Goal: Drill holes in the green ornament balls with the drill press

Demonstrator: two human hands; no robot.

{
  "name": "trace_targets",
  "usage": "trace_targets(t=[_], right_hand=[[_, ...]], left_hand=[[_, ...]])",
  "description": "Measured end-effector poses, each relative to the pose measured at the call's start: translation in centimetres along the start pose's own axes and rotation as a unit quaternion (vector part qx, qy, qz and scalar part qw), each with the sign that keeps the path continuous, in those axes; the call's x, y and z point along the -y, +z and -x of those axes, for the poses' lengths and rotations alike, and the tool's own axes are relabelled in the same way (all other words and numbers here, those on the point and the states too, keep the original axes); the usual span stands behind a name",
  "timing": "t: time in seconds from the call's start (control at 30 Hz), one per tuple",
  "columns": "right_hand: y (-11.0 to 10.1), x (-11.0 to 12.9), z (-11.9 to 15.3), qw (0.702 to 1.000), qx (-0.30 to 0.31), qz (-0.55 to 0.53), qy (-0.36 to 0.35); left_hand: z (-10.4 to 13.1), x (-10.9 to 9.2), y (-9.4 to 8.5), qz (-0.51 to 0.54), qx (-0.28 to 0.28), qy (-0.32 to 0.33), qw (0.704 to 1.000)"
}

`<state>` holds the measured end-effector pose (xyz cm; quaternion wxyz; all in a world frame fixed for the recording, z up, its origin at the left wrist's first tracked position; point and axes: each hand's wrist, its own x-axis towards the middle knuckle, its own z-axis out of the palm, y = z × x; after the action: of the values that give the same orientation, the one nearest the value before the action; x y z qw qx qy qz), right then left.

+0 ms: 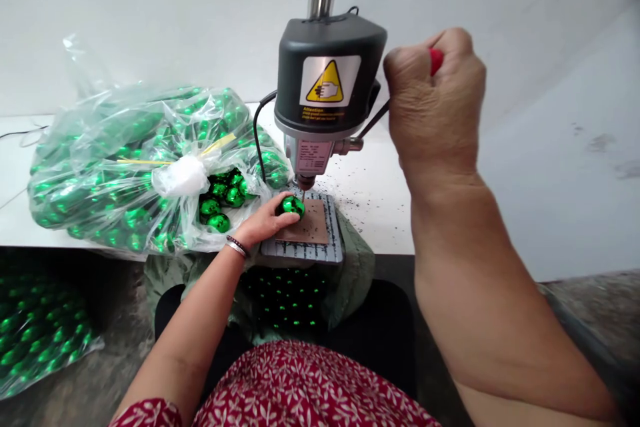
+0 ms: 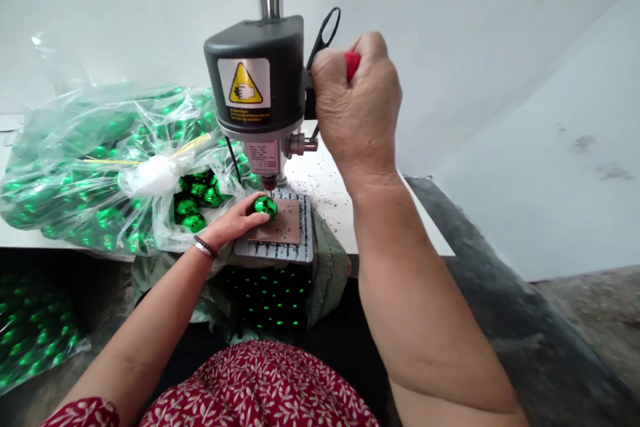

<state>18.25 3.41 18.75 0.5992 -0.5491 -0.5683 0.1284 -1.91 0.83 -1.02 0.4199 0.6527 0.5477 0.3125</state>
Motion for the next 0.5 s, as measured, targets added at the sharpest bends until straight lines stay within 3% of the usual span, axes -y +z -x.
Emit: trace_targets(t=[0.1,0.2,0.5], right_hand=[[-0.03,0.06,-0.01,1.000,0.004,-0.001,-0.009],[-0.09,0.06,0.02,1.000,0.007,0.002,-0.011],[-0.10,0.16,-0.11,1.000,0.018,0.000,-0.007]], left_hand=[[-0.08,0.21,-0.25,0.032,-0.028,-0.040,0.998],[-0.22,0.14,-0.34,0.043,-0.017,-0.067,0.997],[-0.31,-0.46,0.24,0.006,-0.018,-0.042,0.999]])
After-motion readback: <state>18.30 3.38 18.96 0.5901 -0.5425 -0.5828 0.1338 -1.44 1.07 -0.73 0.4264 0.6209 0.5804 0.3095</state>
